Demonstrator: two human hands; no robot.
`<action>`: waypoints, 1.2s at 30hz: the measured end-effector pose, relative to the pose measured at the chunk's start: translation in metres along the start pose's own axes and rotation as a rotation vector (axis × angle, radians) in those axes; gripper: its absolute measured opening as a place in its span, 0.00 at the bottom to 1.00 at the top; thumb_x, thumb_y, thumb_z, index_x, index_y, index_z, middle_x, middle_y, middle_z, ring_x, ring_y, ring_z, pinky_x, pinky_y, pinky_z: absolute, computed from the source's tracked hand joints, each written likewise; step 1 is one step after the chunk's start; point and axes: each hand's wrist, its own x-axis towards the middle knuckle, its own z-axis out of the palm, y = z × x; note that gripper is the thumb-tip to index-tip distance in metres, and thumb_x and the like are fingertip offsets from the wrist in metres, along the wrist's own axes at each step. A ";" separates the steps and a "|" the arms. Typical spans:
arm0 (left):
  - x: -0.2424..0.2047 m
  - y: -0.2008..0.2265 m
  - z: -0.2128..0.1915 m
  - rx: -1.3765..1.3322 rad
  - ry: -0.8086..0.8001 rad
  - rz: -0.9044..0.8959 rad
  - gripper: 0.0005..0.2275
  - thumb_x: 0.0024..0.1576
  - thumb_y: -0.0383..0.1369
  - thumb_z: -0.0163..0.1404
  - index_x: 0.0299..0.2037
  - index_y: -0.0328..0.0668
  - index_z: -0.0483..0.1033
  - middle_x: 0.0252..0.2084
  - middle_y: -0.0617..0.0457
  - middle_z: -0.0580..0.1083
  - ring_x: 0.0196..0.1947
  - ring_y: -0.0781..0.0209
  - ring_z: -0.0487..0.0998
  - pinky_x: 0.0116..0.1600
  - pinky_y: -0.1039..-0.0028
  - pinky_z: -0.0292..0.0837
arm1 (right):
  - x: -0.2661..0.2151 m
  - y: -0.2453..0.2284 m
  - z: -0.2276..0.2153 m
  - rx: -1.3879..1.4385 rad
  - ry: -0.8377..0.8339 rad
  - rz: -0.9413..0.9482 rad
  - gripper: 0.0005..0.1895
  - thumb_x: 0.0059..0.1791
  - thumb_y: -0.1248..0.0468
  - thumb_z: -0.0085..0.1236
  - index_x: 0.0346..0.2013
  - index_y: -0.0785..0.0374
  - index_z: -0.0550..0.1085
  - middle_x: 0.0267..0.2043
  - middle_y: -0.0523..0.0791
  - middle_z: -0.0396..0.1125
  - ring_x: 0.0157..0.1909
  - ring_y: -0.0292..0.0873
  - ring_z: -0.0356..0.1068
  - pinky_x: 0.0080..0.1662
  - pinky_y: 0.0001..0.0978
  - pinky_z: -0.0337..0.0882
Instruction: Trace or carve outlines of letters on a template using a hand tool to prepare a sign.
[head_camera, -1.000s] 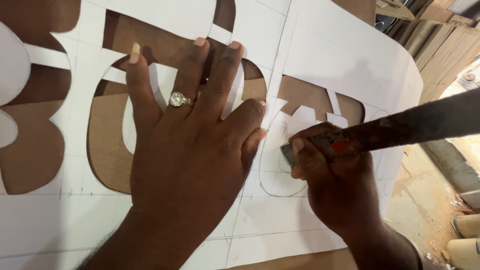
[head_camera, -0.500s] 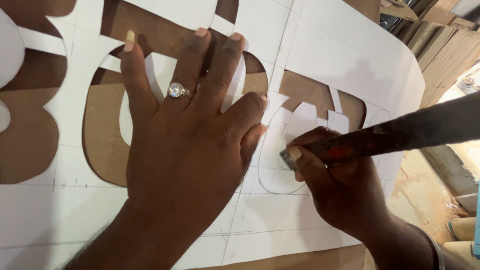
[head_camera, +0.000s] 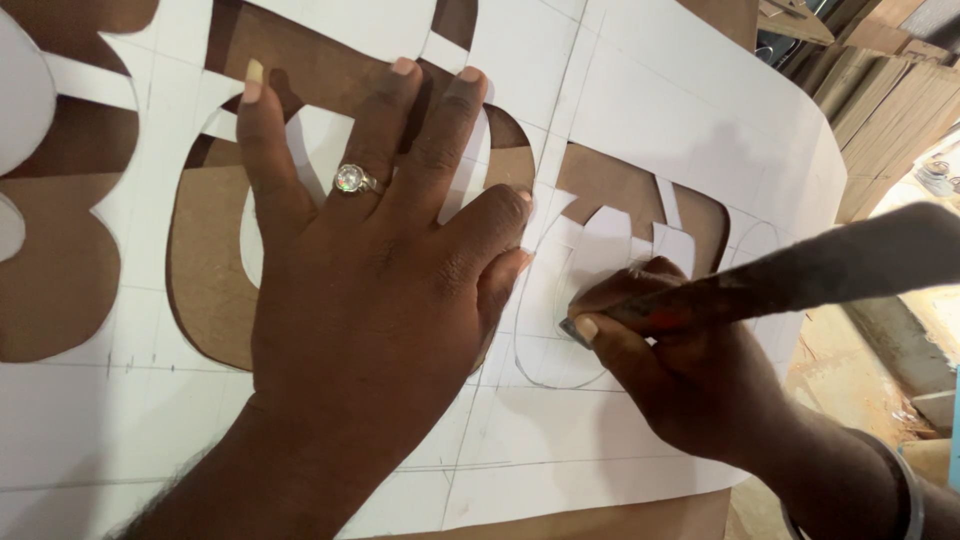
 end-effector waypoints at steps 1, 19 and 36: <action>0.000 0.000 0.000 -0.013 0.005 0.002 0.10 0.58 0.41 0.62 0.39 0.47 0.77 0.70 0.43 0.66 0.72 0.41 0.62 0.69 0.20 0.36 | 0.002 0.000 -0.003 -0.005 -0.026 -0.029 0.04 0.51 0.69 0.57 0.39 0.65 0.77 0.39 0.45 0.75 0.44 0.43 0.73 0.46 0.36 0.72; 0.000 -0.001 -0.005 0.050 0.002 0.015 0.11 0.57 0.42 0.61 0.43 0.48 0.80 0.70 0.43 0.66 0.73 0.43 0.61 0.70 0.22 0.38 | -0.009 0.009 0.011 0.179 0.087 0.028 0.05 0.51 0.67 0.55 0.38 0.65 0.77 0.37 0.45 0.75 0.36 0.43 0.71 0.40 0.35 0.72; -0.003 -0.004 -0.002 0.014 0.029 0.000 0.09 0.60 0.40 0.60 0.45 0.50 0.82 0.70 0.43 0.65 0.74 0.42 0.59 0.72 0.26 0.39 | 0.034 -0.050 0.050 0.421 0.632 0.474 0.09 0.53 0.63 0.54 0.39 0.68 0.76 0.25 0.43 0.73 0.26 0.35 0.73 0.31 0.27 0.72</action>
